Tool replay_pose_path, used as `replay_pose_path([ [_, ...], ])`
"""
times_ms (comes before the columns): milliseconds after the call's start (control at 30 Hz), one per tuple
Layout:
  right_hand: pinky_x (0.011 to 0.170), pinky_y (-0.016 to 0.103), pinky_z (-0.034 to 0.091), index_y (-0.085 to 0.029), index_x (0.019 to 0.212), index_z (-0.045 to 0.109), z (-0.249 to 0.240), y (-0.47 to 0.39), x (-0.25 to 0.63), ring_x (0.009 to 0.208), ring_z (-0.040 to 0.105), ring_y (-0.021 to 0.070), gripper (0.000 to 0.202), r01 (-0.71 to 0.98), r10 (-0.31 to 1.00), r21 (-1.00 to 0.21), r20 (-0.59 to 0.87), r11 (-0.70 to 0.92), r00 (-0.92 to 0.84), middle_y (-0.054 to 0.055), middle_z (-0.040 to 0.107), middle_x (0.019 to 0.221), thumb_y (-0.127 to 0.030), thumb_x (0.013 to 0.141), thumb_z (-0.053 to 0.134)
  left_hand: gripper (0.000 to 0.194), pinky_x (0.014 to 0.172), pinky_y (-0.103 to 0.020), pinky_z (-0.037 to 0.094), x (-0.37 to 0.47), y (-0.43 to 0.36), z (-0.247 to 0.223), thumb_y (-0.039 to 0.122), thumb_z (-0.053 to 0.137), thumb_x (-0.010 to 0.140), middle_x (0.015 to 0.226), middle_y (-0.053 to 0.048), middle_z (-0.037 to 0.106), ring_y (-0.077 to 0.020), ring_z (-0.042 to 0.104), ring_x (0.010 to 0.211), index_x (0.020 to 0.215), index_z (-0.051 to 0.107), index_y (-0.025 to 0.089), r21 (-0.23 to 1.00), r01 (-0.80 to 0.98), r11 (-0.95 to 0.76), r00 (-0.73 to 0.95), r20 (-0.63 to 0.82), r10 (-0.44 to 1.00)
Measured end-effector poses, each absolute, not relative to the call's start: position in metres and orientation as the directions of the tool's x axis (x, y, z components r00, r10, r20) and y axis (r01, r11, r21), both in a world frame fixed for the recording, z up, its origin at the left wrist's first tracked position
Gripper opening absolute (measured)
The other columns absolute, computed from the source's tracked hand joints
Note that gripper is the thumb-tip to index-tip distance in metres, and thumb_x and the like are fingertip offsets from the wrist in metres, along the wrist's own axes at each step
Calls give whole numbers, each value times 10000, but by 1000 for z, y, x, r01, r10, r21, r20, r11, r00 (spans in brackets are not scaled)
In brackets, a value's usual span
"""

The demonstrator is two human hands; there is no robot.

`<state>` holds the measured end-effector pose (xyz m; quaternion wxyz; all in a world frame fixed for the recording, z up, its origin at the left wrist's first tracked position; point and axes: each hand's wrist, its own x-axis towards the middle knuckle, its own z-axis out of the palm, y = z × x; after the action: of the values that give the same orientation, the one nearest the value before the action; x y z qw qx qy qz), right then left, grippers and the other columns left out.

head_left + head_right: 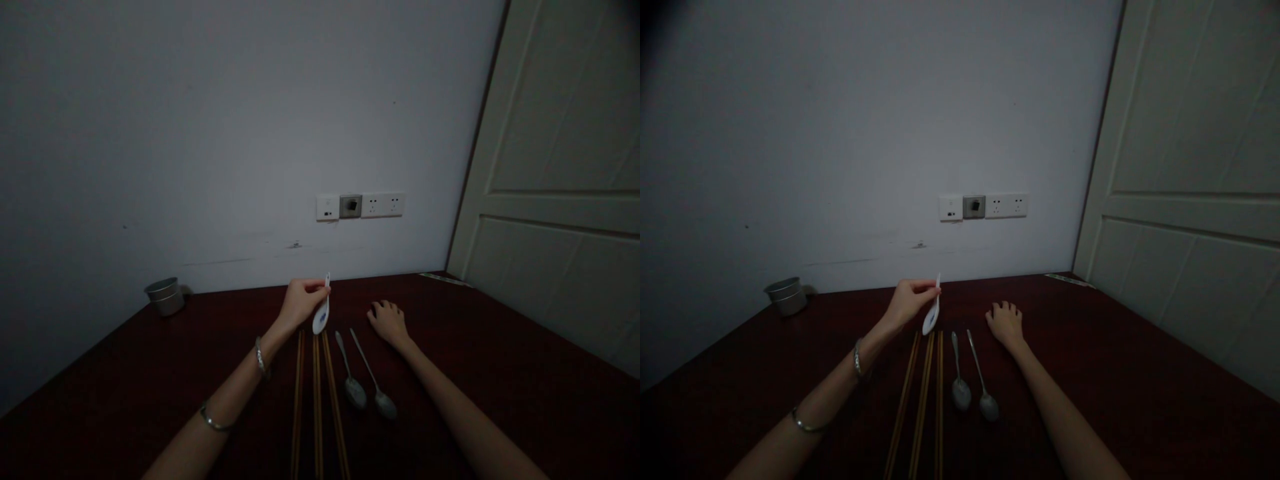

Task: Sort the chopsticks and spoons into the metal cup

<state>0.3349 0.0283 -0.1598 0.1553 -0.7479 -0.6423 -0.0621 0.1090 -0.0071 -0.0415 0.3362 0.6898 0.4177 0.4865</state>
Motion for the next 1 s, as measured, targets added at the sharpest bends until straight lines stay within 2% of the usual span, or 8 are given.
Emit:
replay_pose_path([
  [167,920,424,327,-145,1123,586,-159,29,339,1146,441,282,383,971,944,-217,288,-98,159,167,526,1204,-320,847,387,199,600,-222,452,116,-9,-53,219,605,679,762,-52,701,-158,623,684,819,709,122,830,312,-462,193,420,887],
  [267,933,358,364,-142,1035,642,-136,32,338,1095,510,229,325,896,945,-443,299,17,130,131,597,1127,-261,809,441,202,612,-228,458,116,-10,-55,218,602,681,765,-54,702,-166,628,698,824,710,125,814,336,-473,181,437,881],
  [333,889,315,422,-155,960,671,-108,30,329,985,583,192,282,749,933,-642,347,165,91,96,654,1020,-243,791,463,203,621,-232,460,116,-11,-54,218,600,682,769,-53,703,-168,628,700,829,711,130,797,353,-490,177,458,871],
  [400,723,305,513,-158,972,659,-77,22,313,863,629,189,293,492,936,-822,351,286,41,77,679,930,-312,787,492,208,632,-234,461,116,-13,-53,213,592,687,781,-49,704,-166,624,700,840,712,138,779,362,-512,188,477,858],
  [467,557,269,535,-144,963,649,-49,9,296,724,646,171,307,240,959,-929,283,281,-25,76,683,866,-350,764,539,213,636,-231,460,116,-15,-51,205,579,695,790,-45,704,-161,619,694,850,712,144,766,367,-528,205,487,849],
  [567,441,222,512,-133,910,647,-23,-14,276,612,626,144,294,165,946,-933,306,320,-103,57,674,755,-345,708,620,206,619,-224,450,117,-18,-50,191,575,692,755,-39,702,-152,609,660,837,715,145,738,403,-542,216,498,840],
  [767,345,172,431,-129,761,643,-18,-35,269,411,514,73,204,423,894,-792,431,441,-125,19,634,647,-323,715,599,175,597,-215,440,120,-24,-45,174,593,672,709,-26,696,-147,603,645,793,716,147,714,433,-550,198,520,831],
  [1000,353,198,468,-122,766,623,-18,-32,268,434,540,89,162,354,921,-851,374,387,-107,21,624,648,-268,706,586,192,611,-218,455,124,-29,-43,156,599,671,750,-53,694,-148,610,666,827,706,125,777,340,-529,214,484,849],
])
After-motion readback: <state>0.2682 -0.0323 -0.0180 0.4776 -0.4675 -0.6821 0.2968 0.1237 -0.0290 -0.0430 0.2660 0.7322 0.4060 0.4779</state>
